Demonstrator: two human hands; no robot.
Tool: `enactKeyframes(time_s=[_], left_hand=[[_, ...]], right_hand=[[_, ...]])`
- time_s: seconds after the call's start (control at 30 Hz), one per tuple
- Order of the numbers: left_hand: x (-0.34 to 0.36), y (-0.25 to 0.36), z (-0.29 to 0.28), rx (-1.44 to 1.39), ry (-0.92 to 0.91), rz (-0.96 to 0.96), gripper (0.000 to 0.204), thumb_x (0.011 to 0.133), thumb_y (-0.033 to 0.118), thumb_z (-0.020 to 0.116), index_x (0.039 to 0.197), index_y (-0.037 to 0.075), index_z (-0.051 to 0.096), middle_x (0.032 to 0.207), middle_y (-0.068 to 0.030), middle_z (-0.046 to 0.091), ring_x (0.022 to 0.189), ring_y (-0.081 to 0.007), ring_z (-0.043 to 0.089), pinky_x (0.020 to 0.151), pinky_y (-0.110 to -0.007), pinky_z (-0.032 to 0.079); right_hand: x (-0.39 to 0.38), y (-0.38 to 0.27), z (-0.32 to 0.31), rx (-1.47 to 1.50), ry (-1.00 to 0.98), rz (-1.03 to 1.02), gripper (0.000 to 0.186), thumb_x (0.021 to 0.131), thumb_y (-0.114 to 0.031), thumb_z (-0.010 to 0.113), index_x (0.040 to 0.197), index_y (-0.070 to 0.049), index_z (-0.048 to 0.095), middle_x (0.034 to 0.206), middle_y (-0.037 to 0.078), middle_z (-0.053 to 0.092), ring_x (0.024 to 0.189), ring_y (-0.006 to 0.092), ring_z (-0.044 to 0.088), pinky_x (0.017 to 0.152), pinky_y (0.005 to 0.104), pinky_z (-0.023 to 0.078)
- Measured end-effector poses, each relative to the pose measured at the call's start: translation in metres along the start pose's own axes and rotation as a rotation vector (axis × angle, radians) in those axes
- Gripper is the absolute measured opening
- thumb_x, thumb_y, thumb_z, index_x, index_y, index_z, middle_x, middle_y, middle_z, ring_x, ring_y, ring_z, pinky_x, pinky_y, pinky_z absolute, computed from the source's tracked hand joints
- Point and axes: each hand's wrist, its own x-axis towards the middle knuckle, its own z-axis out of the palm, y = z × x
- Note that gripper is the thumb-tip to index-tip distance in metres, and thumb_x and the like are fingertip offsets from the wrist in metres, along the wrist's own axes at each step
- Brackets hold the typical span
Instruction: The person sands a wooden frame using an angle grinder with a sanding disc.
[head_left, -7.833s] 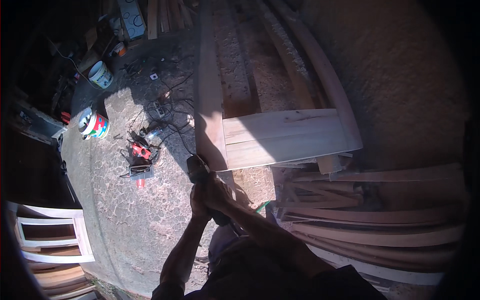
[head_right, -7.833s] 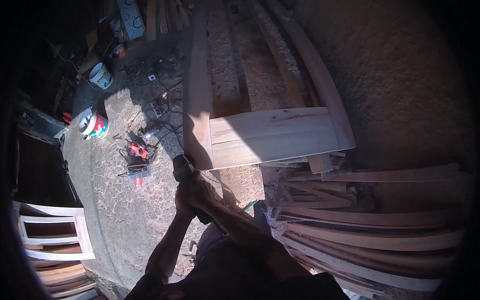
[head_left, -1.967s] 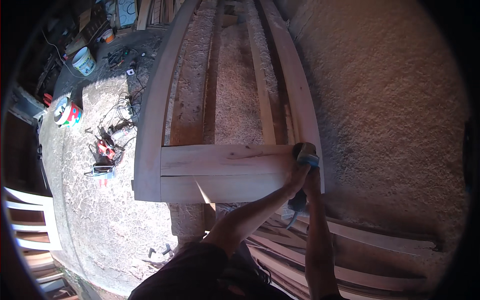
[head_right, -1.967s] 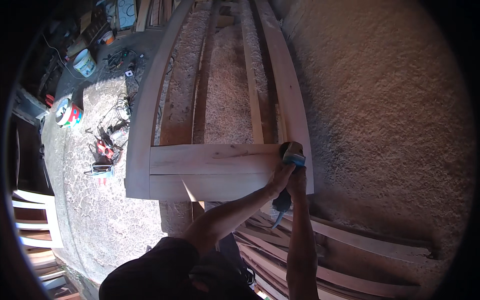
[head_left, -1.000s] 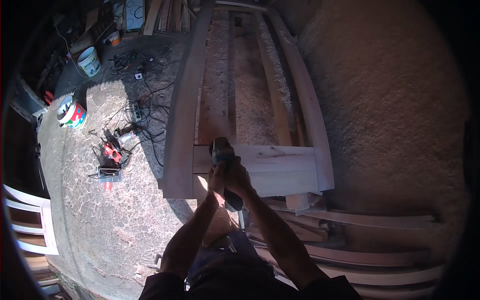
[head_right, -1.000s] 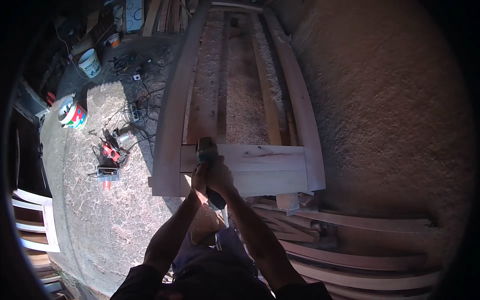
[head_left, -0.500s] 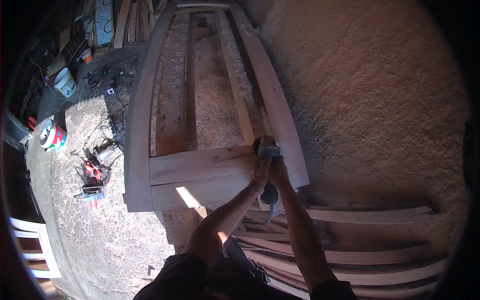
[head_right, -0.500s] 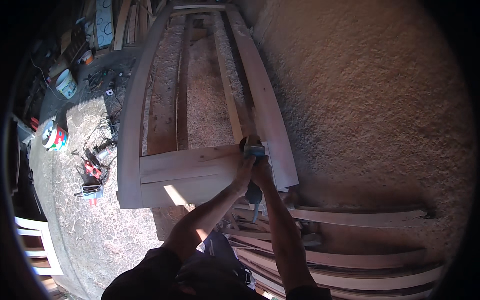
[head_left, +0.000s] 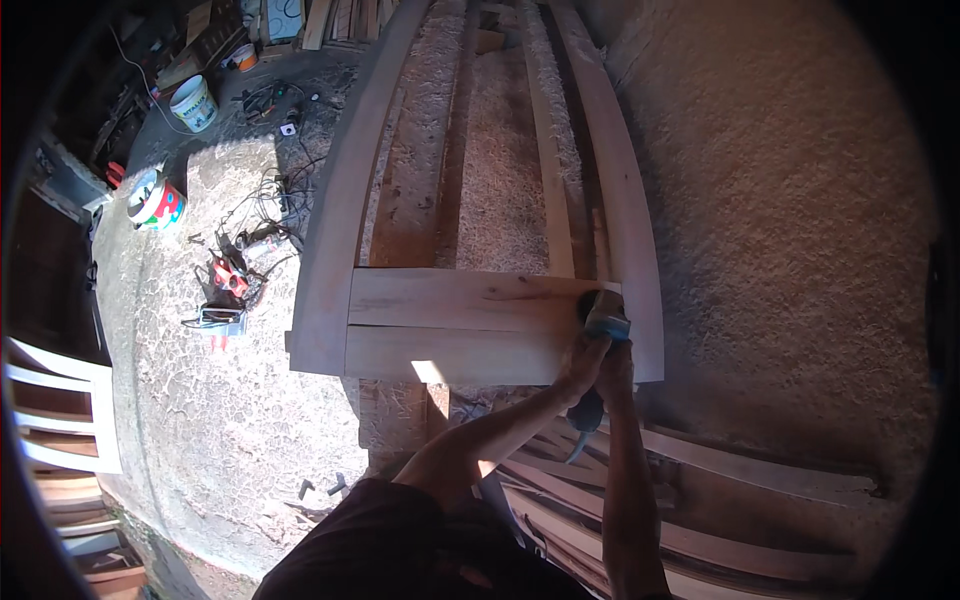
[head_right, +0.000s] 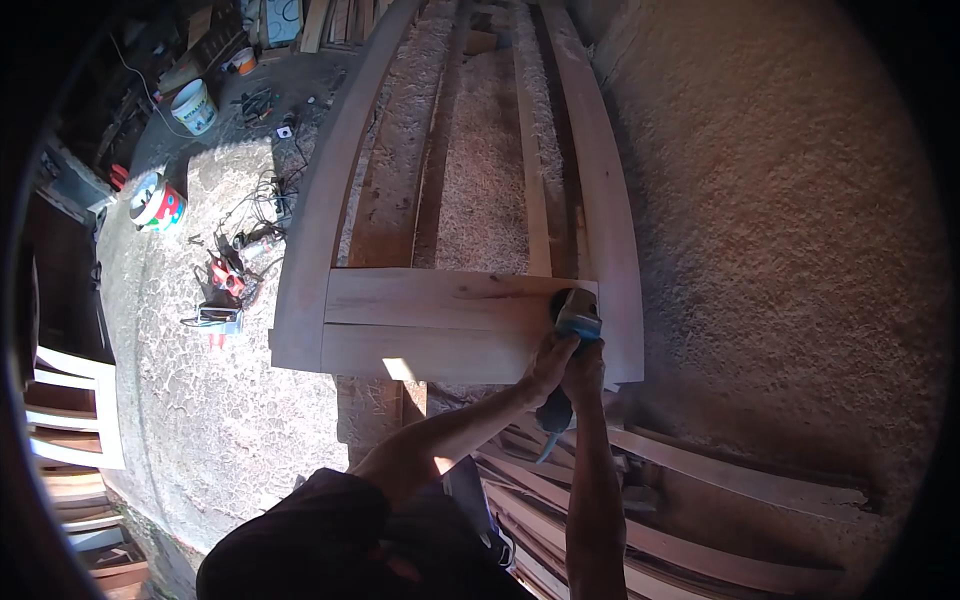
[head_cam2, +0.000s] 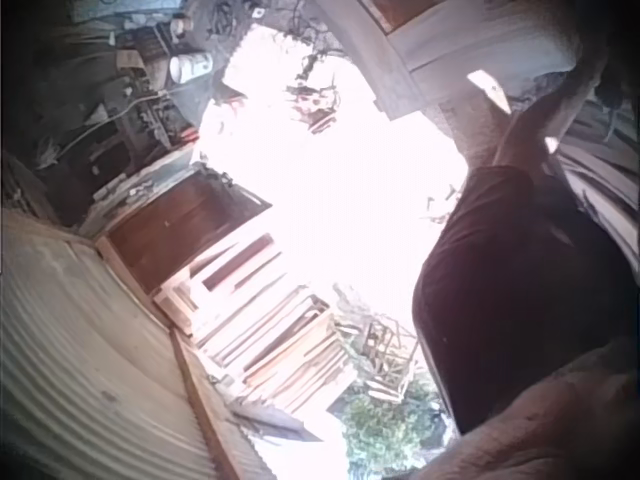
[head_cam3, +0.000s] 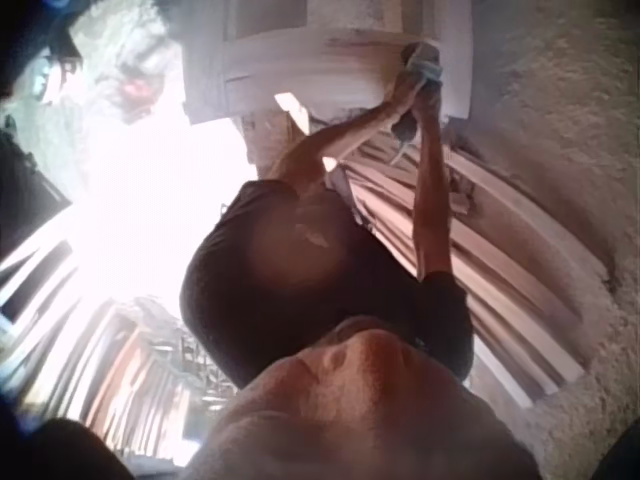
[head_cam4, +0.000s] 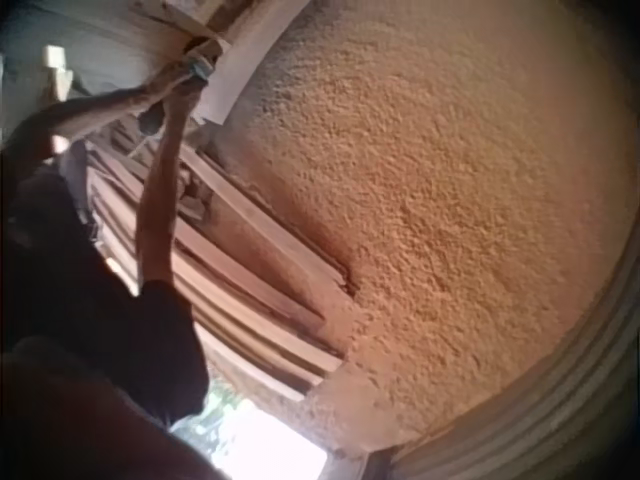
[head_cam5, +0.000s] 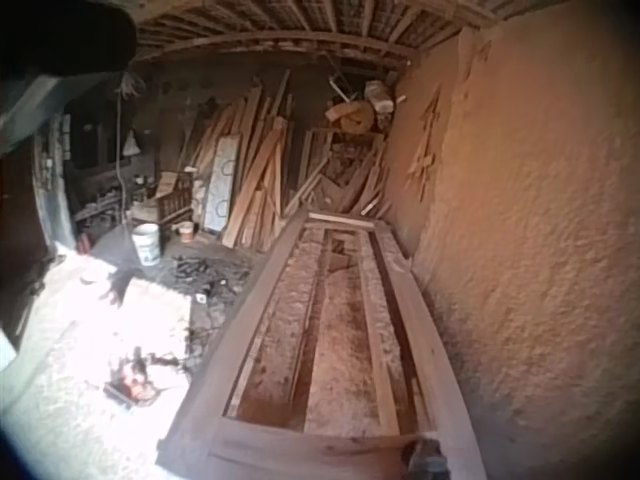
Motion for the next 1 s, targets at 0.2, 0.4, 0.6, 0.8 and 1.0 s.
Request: enactKeyframes(time_s=[0.2, 0.4, 0.6, 0.8, 1.0], left_hand=[[-0.035, 0.036, -0.108, -0.143, 0.15, 0.025, 0.035, 0.095, 0.038, 0.066, 0.106, 0.005, 0.068, 0.098, -0.004, 0.064, 0.092, -0.0134, 0.059, 0.082, -0.032, 0.049], [-0.065, 0.046, -0.212, -0.142, 0.272, 0.158, 0.034, 0.097, 0.037, 0.066, 0.11, 0.006, 0.068, 0.099, -0.0043, 0.067, 0.093, -0.012, 0.061, 0.08, -0.032, 0.05], [-0.102, 0.074, -0.313, -0.403, 0.208, 0.137, 0.037, 0.1, 0.037, 0.062, 0.119, 0.005, 0.064, 0.107, -0.0069, 0.067, 0.094, -0.0152, 0.065, 0.082, -0.032, 0.054], [-0.13, 0.086, -0.384, -0.567, 0.078, 0.17, 0.049, 0.105, 0.043, 0.048, 0.128, 0.001, 0.058, 0.111, -0.0101, 0.065, 0.099, -0.0212, 0.066, 0.087, -0.037, 0.056], [-0.113, 0.089, -0.339, -0.482, 0.089, 0.215, 0.045, 0.107, 0.038, 0.046, 0.129, 0.0, 0.058, 0.111, -0.0106, 0.066, 0.099, -0.0211, 0.066, 0.088, -0.037, 0.055]], right_hand=[[-0.031, -0.086, 0.071, -0.01, -0.113, -0.124, 0.073, 0.089, -0.051, 0.066, 0.124, 0.005, 0.037, 0.106, 0.037, 0.067, 0.103, 0.0558, 0.064, 0.085, 0.0595, 0.052], [-0.077, -0.176, 0.129, 0.024, -0.249, -0.105, 0.073, 0.087, -0.051, 0.068, 0.122, 0.007, 0.039, 0.104, 0.037, 0.067, 0.101, 0.0538, 0.067, 0.085, 0.0556, 0.055], [-0.115, -0.25, 0.188, 0.098, -0.349, -0.225, 0.072, 0.084, -0.052, 0.072, 0.115, 0.007, 0.045, 0.1, 0.033, 0.07, 0.094, 0.0504, 0.07, 0.081, 0.0545, 0.056], [-0.145, -0.3, 0.233, 0.108, -0.427, -0.322, 0.058, 0.091, -0.04, 0.062, 0.117, 0.008, 0.041, 0.096, 0.035, 0.069, 0.092, 0.0533, 0.069, 0.08, 0.0601, 0.056], [-0.122, -0.275, 0.215, 0.156, -0.338, -0.345, 0.06, 0.093, -0.045, 0.06, 0.115, 0.008, 0.041, 0.093, 0.036, 0.068, 0.088, 0.0531, 0.069, 0.077, 0.0599, 0.055]])
